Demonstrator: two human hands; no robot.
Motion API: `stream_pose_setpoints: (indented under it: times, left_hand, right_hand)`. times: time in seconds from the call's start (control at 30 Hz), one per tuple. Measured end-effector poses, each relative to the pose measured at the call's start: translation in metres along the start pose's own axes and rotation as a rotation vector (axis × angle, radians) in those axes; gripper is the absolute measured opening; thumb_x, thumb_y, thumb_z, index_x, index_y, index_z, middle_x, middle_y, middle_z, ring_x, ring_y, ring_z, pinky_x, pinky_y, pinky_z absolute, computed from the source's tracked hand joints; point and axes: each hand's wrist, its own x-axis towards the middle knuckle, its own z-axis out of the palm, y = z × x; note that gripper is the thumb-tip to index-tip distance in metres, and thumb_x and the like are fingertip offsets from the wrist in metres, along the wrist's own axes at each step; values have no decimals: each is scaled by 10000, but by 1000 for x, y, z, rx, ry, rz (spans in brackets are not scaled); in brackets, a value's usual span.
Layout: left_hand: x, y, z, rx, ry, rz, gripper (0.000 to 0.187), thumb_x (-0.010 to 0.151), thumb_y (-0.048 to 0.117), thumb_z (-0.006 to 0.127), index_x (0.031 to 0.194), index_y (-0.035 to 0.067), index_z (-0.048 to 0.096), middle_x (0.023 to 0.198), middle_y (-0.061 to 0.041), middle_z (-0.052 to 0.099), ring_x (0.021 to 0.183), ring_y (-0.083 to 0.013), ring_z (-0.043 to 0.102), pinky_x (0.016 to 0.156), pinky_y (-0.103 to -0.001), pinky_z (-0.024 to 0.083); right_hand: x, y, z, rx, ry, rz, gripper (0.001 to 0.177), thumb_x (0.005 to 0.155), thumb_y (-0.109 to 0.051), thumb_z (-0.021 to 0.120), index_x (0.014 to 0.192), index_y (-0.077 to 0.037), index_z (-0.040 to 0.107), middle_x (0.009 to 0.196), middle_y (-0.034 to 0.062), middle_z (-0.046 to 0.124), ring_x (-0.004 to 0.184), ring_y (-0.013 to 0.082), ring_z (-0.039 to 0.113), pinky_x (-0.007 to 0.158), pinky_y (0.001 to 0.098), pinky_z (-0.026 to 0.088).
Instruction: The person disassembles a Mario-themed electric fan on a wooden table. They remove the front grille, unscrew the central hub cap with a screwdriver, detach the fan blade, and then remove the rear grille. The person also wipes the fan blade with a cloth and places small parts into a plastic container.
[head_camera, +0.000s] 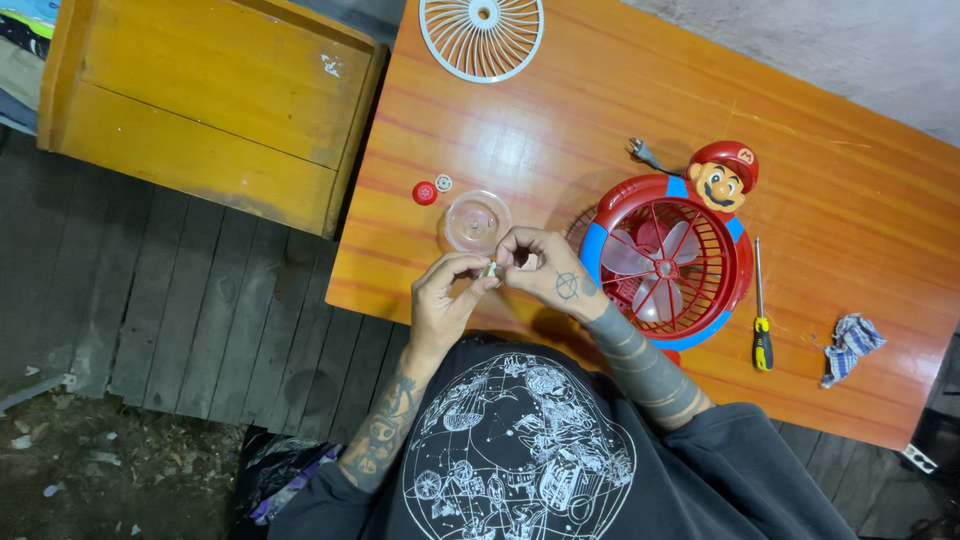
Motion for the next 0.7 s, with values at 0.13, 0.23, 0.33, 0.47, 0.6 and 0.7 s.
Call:
stream_pose_setpoints:
  times: [0.13, 0.23, 0.33, 0.47, 0.6, 0.7]
  left_hand:
    - [-4, -6, 4, -251, -20, -89, 197, 969, 55, 739, 1127, -39, 669, 1120, -99, 690, 1003, -140, 694, 902, -280, 580]
    - [-7, -12, 5, -336, -11, -136, 189, 980, 41, 717, 1135, -54, 666, 1140, -101, 674, 1002, -137, 698, 898, -276, 584]
    - [-10, -20, 4, -322, 19, -151, 185, 984, 34, 713, 1136, -59, 665, 1146, -105, 667, 1008, -135, 691, 892, -274, 576]
    - [-9, -38, 0, -347, 75, -230, 192, 1027, 64, 688, 1179, -50, 661, 1105, -113, 705, 979, -133, 681, 881, -267, 558]
    - [-5, -57, -11, -492, 202, -293, 278, 1014, 108, 660, 1246, -36, 611, 1131, -105, 703, 978, -138, 686, 890, -296, 580]
    - [-6, -64, -22, -499, 210, -361, 298, 1039, 123, 619, 1281, -51, 621, 1153, -125, 718, 985, -149, 687, 928, -307, 563]
  right_hand:
    - [3, 7, -2, 212, -85, 76, 66, 842, -72, 671, 893, -31, 663, 808, -65, 609, 778, 22, 562, 718, 205, 480]
    - [4, 11, -3, 289, -127, 101, 44, 852, -64, 665, 875, -32, 645, 817, -69, 596, 791, 24, 560, 727, 203, 466]
    - [2, 11, -3, 191, -104, 95, 31, 856, -56, 660, 864, -31, 643, 801, -68, 575, 769, 25, 519, 689, 207, 435]
    - [5, 5, 0, 70, -36, 66, 93, 844, -112, 670, 872, -25, 650, 784, -39, 612, 752, 41, 557, 689, 225, 470]
    - [19, 3, 0, -459, 117, -78, 212, 786, -214, 694, 883, -27, 674, 791, 83, 668, 716, 207, 649, 688, 338, 519]
    - [31, 10, 6, -690, 144, -149, 233, 790, -261, 708, 857, -38, 692, 831, 143, 684, 763, 318, 678, 729, 423, 528]
